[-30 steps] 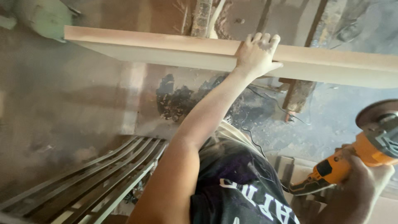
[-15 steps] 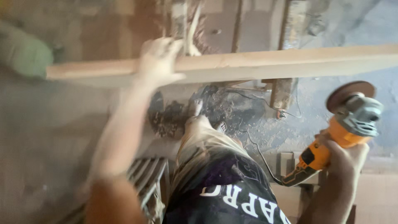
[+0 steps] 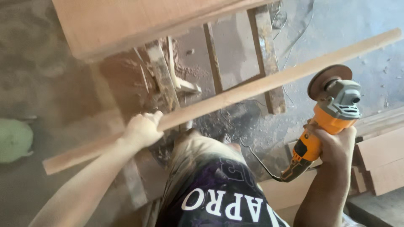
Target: The person uses an electric angle grinder with a sanding disc to smooth the surface of a long wooden plank resting on a workbench. They move the tool back and forth along the length of the plank, then flip it over to sand the other side.
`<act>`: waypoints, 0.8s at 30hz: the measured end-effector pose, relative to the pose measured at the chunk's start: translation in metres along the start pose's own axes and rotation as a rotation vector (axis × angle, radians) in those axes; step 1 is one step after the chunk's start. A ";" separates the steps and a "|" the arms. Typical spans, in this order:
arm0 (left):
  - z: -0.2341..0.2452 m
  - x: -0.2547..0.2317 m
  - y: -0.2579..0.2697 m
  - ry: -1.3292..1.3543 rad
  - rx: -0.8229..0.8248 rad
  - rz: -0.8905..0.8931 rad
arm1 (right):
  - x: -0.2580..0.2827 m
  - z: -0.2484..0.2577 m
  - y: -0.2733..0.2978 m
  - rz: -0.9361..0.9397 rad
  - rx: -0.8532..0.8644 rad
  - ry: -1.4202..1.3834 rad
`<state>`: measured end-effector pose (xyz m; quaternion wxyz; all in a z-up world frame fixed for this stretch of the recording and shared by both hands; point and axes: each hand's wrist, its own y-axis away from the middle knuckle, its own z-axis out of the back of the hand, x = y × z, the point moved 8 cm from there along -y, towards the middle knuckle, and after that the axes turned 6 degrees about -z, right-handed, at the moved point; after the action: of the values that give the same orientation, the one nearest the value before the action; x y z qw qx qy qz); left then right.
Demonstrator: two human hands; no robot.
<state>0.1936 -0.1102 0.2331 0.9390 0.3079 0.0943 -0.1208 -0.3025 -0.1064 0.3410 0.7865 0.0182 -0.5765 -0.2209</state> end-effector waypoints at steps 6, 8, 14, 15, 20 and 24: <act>0.058 0.017 -0.038 -0.038 0.032 -0.100 | 0.012 -0.028 0.004 0.016 0.007 -0.149; 0.061 0.027 -0.053 -0.057 0.042 -0.124 | 0.011 -0.034 0.003 0.020 0.012 -0.122; 0.058 0.053 -0.080 -0.103 -0.004 -0.190 | 0.009 -0.048 0.012 -0.037 -0.064 -0.020; 0.054 0.056 -0.079 -0.087 0.018 -0.178 | 0.010 -0.049 0.016 -0.052 -0.071 -0.018; 0.057 0.059 -0.076 -0.043 0.090 -0.120 | 0.021 -0.063 0.014 -0.067 -0.096 -0.013; 0.054 0.059 -0.064 0.017 0.010 -0.113 | 0.027 -0.070 0.010 -0.084 -0.071 0.005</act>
<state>0.2370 -0.2024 0.2259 0.9282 0.3079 0.1191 -0.1715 -0.2294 -0.1233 0.3443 0.7780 0.0152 -0.5653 -0.2739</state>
